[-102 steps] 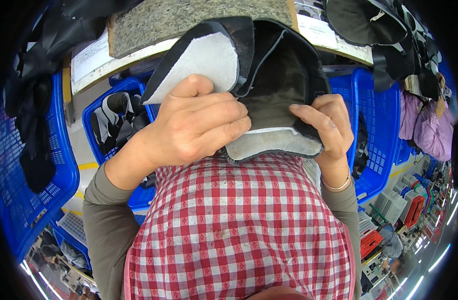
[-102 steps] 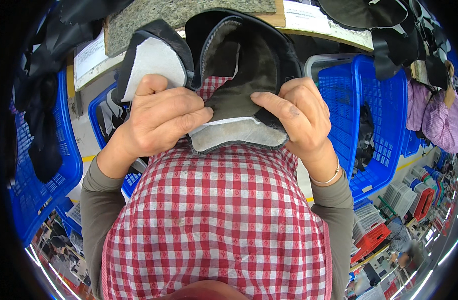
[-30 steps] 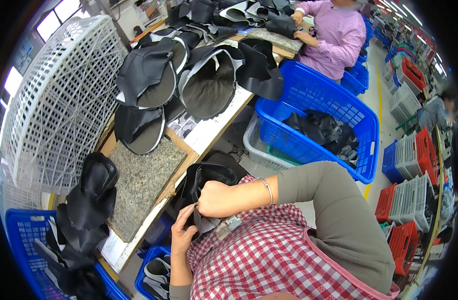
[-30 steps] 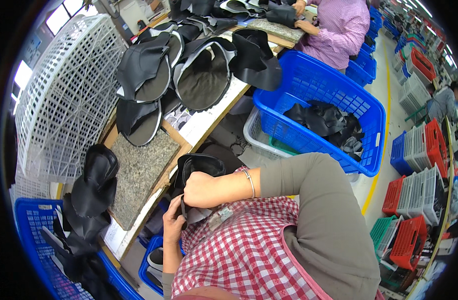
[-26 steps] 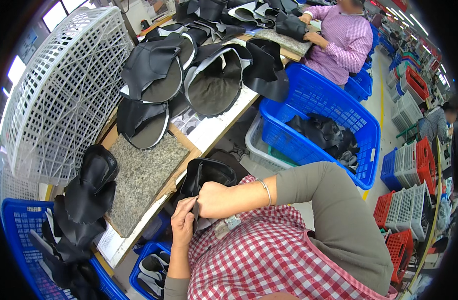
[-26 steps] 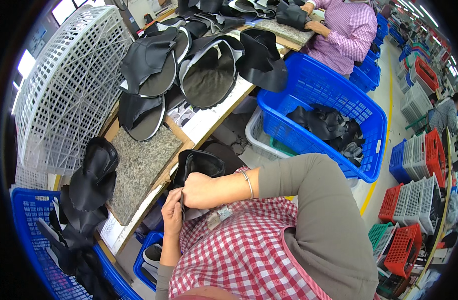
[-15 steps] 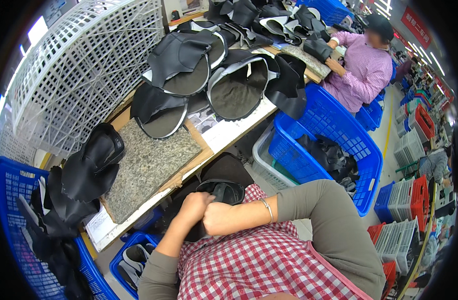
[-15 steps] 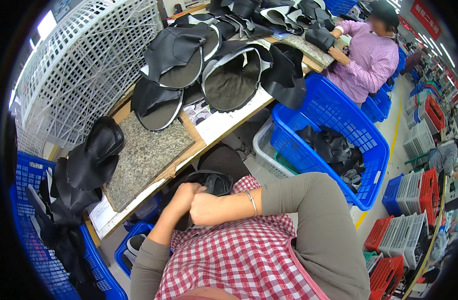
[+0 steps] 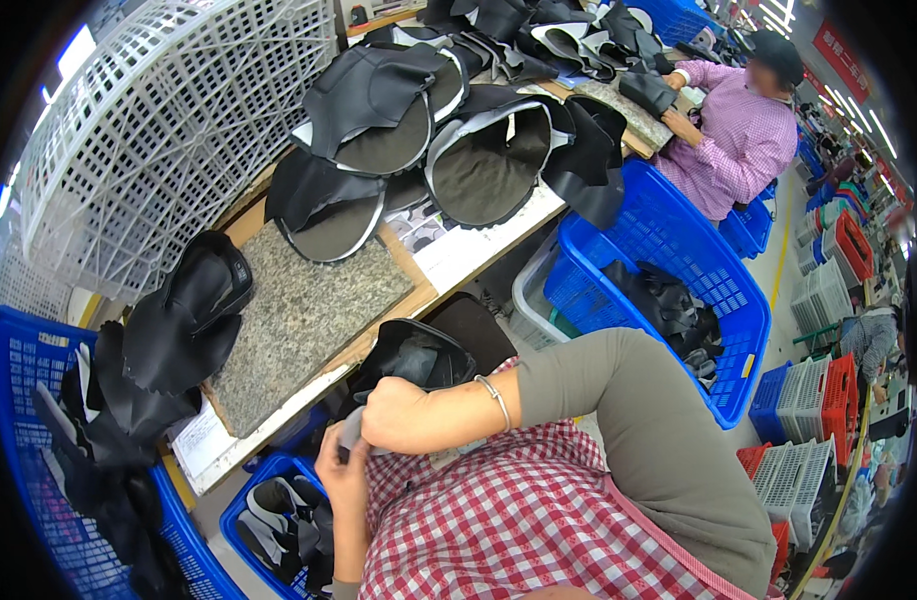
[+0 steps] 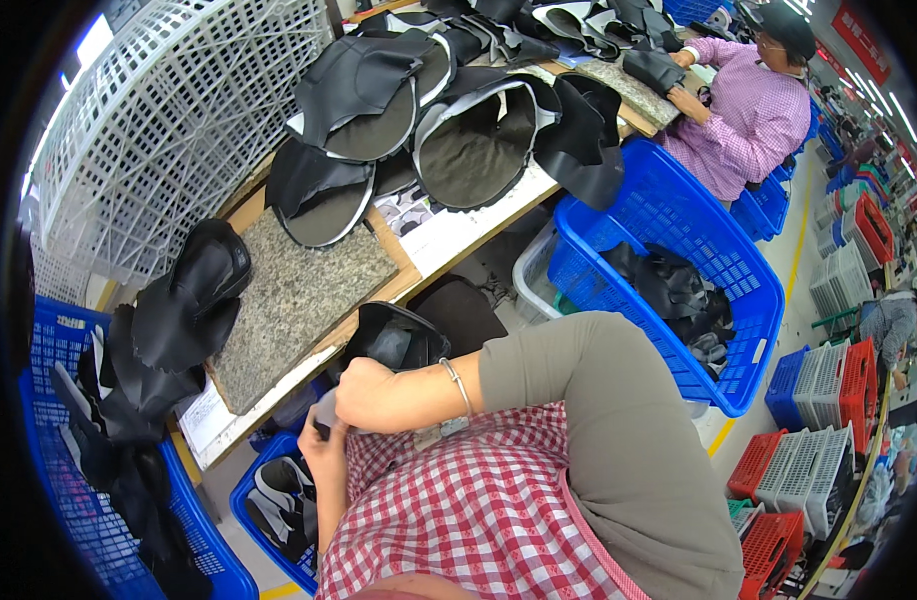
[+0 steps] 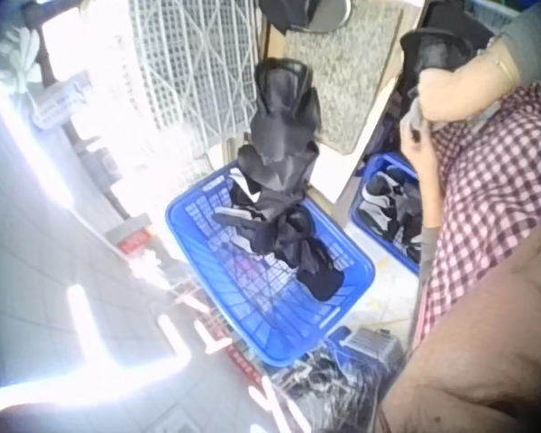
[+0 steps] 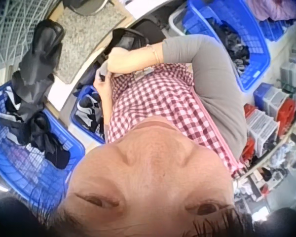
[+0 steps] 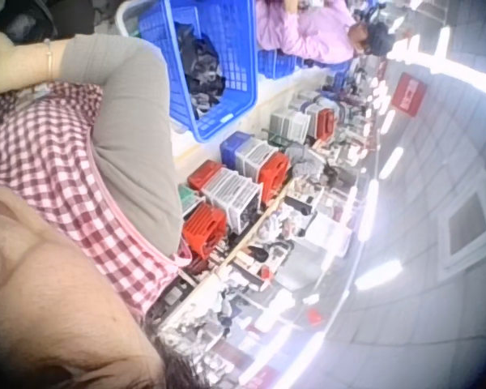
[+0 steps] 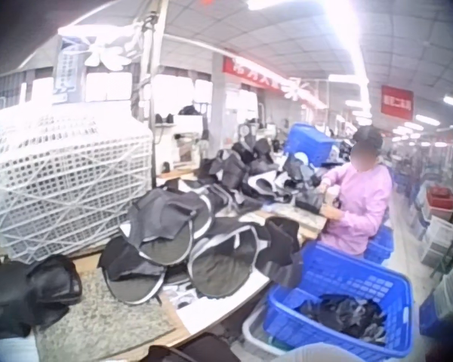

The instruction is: The person repeatedly picks black shoe uppers from a pile, turns them inside out, and places them into a blue basket. The process is continuous and repetitive throughout the clip.

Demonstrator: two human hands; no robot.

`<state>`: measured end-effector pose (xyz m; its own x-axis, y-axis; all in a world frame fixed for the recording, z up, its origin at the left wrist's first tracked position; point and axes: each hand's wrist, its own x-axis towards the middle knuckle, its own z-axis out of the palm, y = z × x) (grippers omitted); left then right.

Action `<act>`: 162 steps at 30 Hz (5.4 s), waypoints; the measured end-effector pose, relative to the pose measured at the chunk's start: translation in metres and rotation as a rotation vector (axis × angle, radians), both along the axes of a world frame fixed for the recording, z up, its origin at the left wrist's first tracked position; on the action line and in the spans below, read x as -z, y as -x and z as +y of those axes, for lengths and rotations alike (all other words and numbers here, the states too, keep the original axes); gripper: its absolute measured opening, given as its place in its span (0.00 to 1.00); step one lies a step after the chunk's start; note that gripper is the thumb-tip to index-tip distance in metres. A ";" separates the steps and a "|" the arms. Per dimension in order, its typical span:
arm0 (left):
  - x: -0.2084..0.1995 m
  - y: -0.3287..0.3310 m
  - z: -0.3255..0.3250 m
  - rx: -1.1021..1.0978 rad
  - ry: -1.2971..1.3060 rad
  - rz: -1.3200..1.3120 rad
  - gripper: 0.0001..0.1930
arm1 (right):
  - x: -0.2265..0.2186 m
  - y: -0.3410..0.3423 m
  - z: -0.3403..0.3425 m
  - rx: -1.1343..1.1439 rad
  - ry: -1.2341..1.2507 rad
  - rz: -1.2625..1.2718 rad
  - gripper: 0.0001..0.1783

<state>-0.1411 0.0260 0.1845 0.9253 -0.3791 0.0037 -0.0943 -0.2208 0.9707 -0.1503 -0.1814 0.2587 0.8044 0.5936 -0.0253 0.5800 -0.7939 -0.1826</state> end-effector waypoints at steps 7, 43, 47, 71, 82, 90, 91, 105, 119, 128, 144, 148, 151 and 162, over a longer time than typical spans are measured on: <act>-0.001 0.006 -0.008 0.045 0.173 -0.192 0.11 | 0.066 -0.063 -0.084 0.101 -0.874 1.157 0.20; 0.014 -0.025 -0.090 0.332 -0.040 0.252 0.05 | 0.039 0.044 -0.085 0.260 -0.119 -0.272 0.07; 0.015 -0.023 -0.068 0.429 0.104 0.542 0.10 | 0.039 0.048 -0.099 0.265 -0.160 -0.115 0.08; 0.010 -0.002 -0.074 0.187 0.279 0.655 0.12 | 0.024 0.033 -0.098 0.466 -0.334 0.195 0.16; 0.003 -0.004 -0.073 0.270 0.190 0.548 0.13 | 0.030 0.033 -0.098 0.497 -0.268 0.249 0.17; 0.003 -0.005 -0.076 0.273 0.143 0.540 0.13 | 0.036 0.032 -0.094 0.441 -0.284 0.145 0.17; 0.004 -0.006 -0.077 0.276 0.156 0.506 0.12 | 0.035 0.031 -0.091 0.459 -0.253 0.139 0.18; 0.000 -0.015 -0.059 0.335 0.064 0.496 0.13 | 0.027 0.054 -0.112 0.726 -0.832 0.520 0.23; -0.020 -0.029 -0.095 0.497 0.048 0.550 0.13 | 0.025 0.066 -0.106 0.773 -0.697 0.395 0.26; -0.018 -0.016 -0.103 0.465 0.031 0.336 0.23 | 0.041 0.080 -0.127 0.754 -1.212 0.372 0.07; -0.028 -0.025 -0.099 0.577 0.046 0.367 0.23 | 0.038 0.076 -0.133 0.861 -1.313 0.540 0.07; -0.036 -0.028 -0.104 0.559 -0.098 0.434 0.11 | 0.036 0.077 -0.126 0.843 -1.358 0.491 0.08; -0.042 -0.026 -0.107 0.569 -0.150 0.299 0.06 | 0.035 0.078 -0.122 0.923 -1.330 0.546 0.10; -0.042 -0.023 -0.120 0.515 0.140 0.426 0.10 | 0.029 0.075 -0.113 0.779 -1.202 0.326 0.27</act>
<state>-0.1179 -0.0940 0.2269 0.5586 -0.7940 -0.2398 0.2425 -0.1201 0.9627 -0.2250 -0.2947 0.2300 0.9799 -0.1830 -0.0800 -0.1099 -0.1595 -0.9811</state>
